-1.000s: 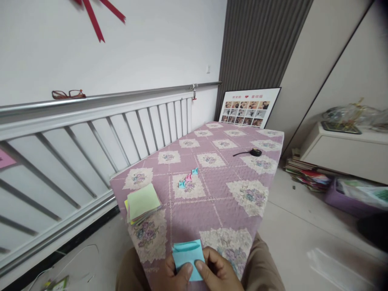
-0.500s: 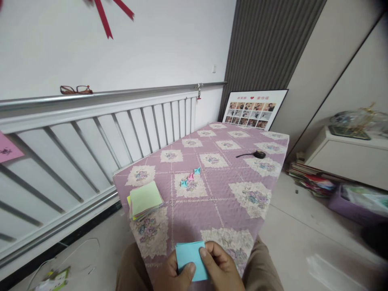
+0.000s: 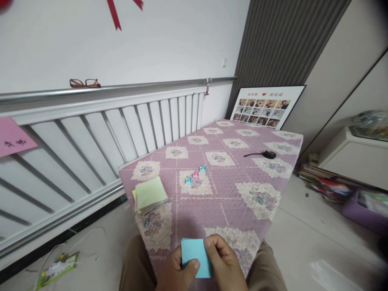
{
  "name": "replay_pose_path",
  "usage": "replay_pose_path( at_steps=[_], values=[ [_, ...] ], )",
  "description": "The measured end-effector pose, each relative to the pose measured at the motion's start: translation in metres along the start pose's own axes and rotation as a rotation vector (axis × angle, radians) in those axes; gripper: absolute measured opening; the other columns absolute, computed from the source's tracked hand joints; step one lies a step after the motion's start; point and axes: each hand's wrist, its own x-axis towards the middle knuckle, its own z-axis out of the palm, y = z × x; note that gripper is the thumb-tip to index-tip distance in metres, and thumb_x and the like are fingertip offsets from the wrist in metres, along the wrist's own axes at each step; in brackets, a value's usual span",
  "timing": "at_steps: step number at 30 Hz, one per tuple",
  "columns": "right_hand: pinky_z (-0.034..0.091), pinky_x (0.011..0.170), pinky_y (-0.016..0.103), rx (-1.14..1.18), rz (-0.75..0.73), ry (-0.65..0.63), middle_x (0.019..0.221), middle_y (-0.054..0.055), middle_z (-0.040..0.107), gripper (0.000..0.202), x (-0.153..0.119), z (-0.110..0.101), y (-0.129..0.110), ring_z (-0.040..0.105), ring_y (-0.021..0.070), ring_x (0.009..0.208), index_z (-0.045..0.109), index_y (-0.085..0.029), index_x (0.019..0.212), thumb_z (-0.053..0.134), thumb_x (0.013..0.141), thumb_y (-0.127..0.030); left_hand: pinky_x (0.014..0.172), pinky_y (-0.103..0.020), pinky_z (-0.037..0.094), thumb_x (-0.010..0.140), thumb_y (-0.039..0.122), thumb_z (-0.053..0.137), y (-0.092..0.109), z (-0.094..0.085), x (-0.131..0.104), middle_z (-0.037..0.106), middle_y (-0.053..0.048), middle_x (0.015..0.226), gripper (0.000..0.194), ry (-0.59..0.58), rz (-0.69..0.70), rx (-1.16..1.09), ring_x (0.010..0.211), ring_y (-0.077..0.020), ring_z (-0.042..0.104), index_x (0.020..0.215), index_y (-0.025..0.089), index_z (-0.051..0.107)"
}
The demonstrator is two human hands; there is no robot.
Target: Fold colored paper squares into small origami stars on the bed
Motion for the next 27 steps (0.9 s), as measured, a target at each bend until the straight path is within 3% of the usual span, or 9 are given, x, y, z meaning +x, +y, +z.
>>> replay_pose_path(
  at_steps=[6,12,18,27],
  values=[
    [0.035,0.048,0.021,0.105,0.085,0.0,0.056,-0.006,0.044,0.044,0.002,-0.002,0.0,0.039,0.0105,0.052,0.047,-0.022,0.068,0.058,0.075,-0.064,0.065,-0.028,0.042,0.065,0.037,0.071,0.002,0.002,0.001,0.066,-0.003,0.07,0.029,0.012,-0.026,-0.013,0.065,-0.0189,0.055,0.085,0.016,0.07],
    [0.031,0.047,0.021,-0.061,0.056,-0.163,0.055,-0.006,0.046,0.045,-0.001,-0.002,0.011,0.037,0.0088,0.048,0.057,-0.02,0.069,0.065,0.068,-0.064,0.055,-0.024,0.037,0.066,0.044,0.071,-0.007,-0.002,0.007,0.058,0.0,0.059,0.034,0.027,-0.039,-0.077,0.053,-0.0133,0.047,0.081,0.014,0.067],
    [0.033,0.051,0.023,-0.103,0.061,-0.251,0.053,-0.006,0.044,0.046,0.002,-0.007,0.018,0.035,0.0094,0.049,0.053,-0.02,0.063,0.063,0.069,-0.065,0.052,-0.024,0.035,0.069,0.053,0.067,-0.009,-0.006,0.012,0.054,0.001,0.059,0.039,0.014,-0.042,-0.111,0.052,-0.012,0.043,0.078,0.015,0.063],
    [0.033,0.052,0.023,-0.149,0.058,-0.243,0.051,-0.006,0.042,0.048,0.002,-0.012,0.017,0.034,0.0097,0.05,0.047,-0.021,0.057,0.063,0.069,-0.064,0.049,-0.022,0.028,0.082,0.06,0.052,-0.001,-0.011,0.013,0.037,0.007,0.055,0.045,0.059,0.054,-0.058,0.051,-0.0099,0.033,0.062,0.02,0.043]
  ],
)
